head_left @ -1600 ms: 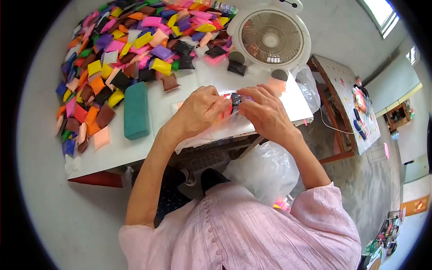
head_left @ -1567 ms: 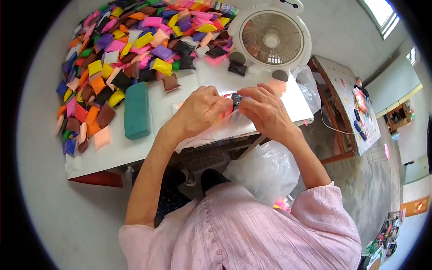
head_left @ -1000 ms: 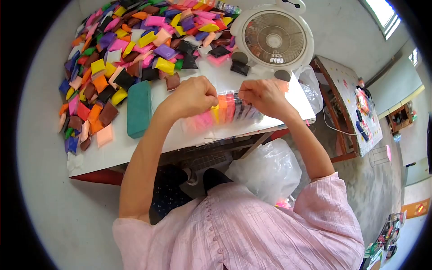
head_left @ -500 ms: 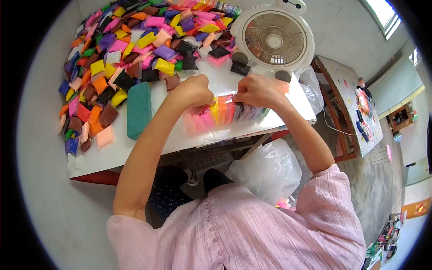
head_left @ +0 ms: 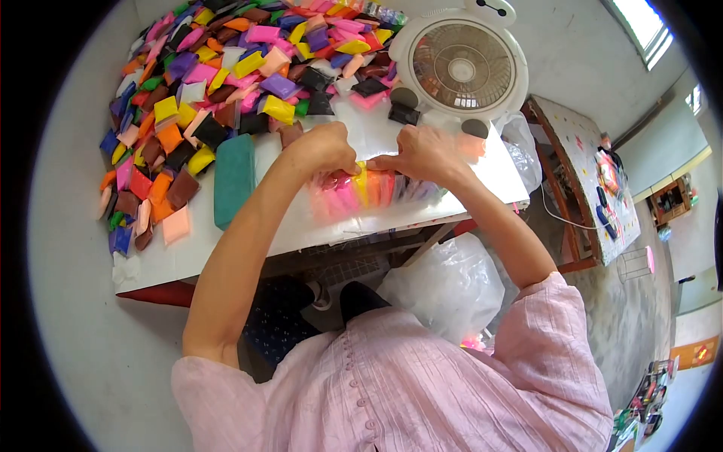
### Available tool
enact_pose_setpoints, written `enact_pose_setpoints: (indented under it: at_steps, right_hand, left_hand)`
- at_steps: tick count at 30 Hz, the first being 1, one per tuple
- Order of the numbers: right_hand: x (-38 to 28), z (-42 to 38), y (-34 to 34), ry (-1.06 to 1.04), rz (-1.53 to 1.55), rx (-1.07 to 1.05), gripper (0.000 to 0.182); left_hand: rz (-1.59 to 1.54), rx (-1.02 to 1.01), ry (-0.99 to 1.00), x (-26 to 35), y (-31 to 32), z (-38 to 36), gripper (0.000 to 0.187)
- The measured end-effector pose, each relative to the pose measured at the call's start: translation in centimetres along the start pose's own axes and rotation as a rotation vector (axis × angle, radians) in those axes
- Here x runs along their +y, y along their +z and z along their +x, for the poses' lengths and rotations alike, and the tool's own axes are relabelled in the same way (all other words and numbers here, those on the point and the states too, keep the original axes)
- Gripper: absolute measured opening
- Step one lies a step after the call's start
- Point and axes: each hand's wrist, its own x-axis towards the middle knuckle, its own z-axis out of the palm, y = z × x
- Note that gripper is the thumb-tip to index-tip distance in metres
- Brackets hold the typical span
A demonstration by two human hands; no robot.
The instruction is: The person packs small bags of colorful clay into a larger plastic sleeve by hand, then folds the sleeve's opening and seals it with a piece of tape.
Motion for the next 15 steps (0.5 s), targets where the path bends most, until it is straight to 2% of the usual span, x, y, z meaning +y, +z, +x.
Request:
enact_pose_setpoints:
  at_steps: [2,5,8,11,15]
  right_hand:
    - [0.0,0.2,-0.4,0.038,0.017,-0.051,0.062]
    - [1.2,0.6,0.3,0.03,0.034,-0.002,0.058]
    - [1.5,0.6,-0.8,0.094,0.078,-0.156,0.051]
    - [1.7,0.4,-0.6,0.032,0.028,-0.083,0.049]
    - [0.6,-0.2,-0.8,0.026,-0.02,-0.051,0.057]
  left_hand:
    - [-0.044,0.062,0.02,-0.9,0.6,0.4,0.054]
    - [-0.102,0.048,-0.005,-1.4,0.7,0.5,0.052]
    - [-0.129,0.01,-0.049,-0.7,-0.2,-1.1,0.031]
    - [-0.221,-0.04,-0.05,-1.3,-0.6,-1.3,0.027]
    - [-0.203,-0.086,-0.059,-1.3,-0.7,-0.9,0.023]
